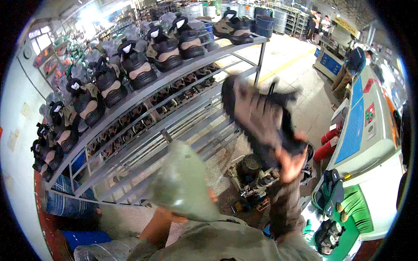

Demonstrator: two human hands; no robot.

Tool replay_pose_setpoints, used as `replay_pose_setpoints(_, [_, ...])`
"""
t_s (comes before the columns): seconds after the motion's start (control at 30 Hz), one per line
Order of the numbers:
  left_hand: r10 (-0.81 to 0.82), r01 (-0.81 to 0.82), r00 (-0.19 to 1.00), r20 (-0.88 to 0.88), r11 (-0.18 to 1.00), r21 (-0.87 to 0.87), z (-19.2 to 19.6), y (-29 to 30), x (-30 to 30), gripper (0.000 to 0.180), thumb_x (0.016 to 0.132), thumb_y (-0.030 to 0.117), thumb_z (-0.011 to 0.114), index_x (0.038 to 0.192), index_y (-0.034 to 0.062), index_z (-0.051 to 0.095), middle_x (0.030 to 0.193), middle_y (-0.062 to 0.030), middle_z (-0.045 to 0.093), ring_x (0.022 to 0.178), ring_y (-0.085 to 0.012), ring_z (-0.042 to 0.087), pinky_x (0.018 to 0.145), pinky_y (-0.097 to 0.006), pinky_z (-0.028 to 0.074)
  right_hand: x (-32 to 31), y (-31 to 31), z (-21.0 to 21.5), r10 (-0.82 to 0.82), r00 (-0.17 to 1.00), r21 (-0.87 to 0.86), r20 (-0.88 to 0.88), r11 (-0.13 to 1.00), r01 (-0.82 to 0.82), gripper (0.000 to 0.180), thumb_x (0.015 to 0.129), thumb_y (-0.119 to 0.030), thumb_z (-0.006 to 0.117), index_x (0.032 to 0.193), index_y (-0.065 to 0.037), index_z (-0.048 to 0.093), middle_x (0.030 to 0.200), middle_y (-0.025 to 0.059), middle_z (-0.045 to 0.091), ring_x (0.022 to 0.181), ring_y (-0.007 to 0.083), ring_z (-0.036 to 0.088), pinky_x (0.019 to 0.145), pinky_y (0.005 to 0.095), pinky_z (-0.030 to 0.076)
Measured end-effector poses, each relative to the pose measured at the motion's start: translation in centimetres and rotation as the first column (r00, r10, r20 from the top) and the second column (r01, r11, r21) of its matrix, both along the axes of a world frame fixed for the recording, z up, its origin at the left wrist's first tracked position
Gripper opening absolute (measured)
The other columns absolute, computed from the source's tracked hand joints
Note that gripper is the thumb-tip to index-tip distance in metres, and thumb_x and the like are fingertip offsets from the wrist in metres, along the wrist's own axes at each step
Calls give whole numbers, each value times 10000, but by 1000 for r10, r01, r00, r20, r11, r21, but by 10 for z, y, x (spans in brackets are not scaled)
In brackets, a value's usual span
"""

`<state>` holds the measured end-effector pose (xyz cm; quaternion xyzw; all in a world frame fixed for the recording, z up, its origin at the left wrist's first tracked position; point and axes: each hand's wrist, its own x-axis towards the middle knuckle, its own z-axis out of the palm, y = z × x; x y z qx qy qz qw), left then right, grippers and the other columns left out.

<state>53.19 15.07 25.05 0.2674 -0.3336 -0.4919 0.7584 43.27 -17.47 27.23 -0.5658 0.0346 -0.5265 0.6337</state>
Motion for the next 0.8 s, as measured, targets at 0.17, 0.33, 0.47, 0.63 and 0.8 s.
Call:
replay_pose_setpoints(0.17, [381,-386,899,217,922,-23,-39,98,41,1067,624,343,881,1462,27,301,1297,-220,526,1189,-355,539,984,-514,454,233,-127,100,-39,998,-219,58,974,50,675,671,-50,870,1211,-21,467,1072,97,631,901,191,621,828,340,532])
replay_pose_setpoints(0.33, [703,-692,711,8,697,189,-61,186,19,938,656,287,852,1410,-10,379,1335,-205,528,1240,-357,518,1034,-498,422,434,-151,141,-393,794,-574,-463,816,70,713,714,-162,859,1313,-51,489,1199,117,643,1039,237,623,935,367,489])
replay_pose_setpoints(0.47, [935,-842,347,-75,345,414,-13,204,-5,894,666,340,750,1402,-27,399,1306,-200,561,1216,-333,544,1060,-436,401,483,-242,128,-550,686,-800,-476,595,-79,716,767,-152,810,1367,-46,434,1273,151,576,1119,263,572,966,386,477])
replay_pose_setpoints(0.63, [975,-963,-198,-96,-176,203,-46,281,-13,897,689,371,685,1429,-8,349,1309,-235,542,1204,-381,546,1035,-500,428,516,-253,114,-549,711,-831,-439,550,-88,718,835,-140,750,1434,-39,367,1366,193,492,1220,294,508,1004,410,463])
replay_pose_setpoints(0.8, [622,-619,-713,-323,-775,-127,-28,478,1,748,794,526,681,1343,60,479,1310,-106,559,1227,-328,513,1067,-547,380,367,-255,108,-392,888,-825,-240,565,26,721,902,-127,689,1501,-33,299,1458,235,408,1321,326,445,1042,434,449])
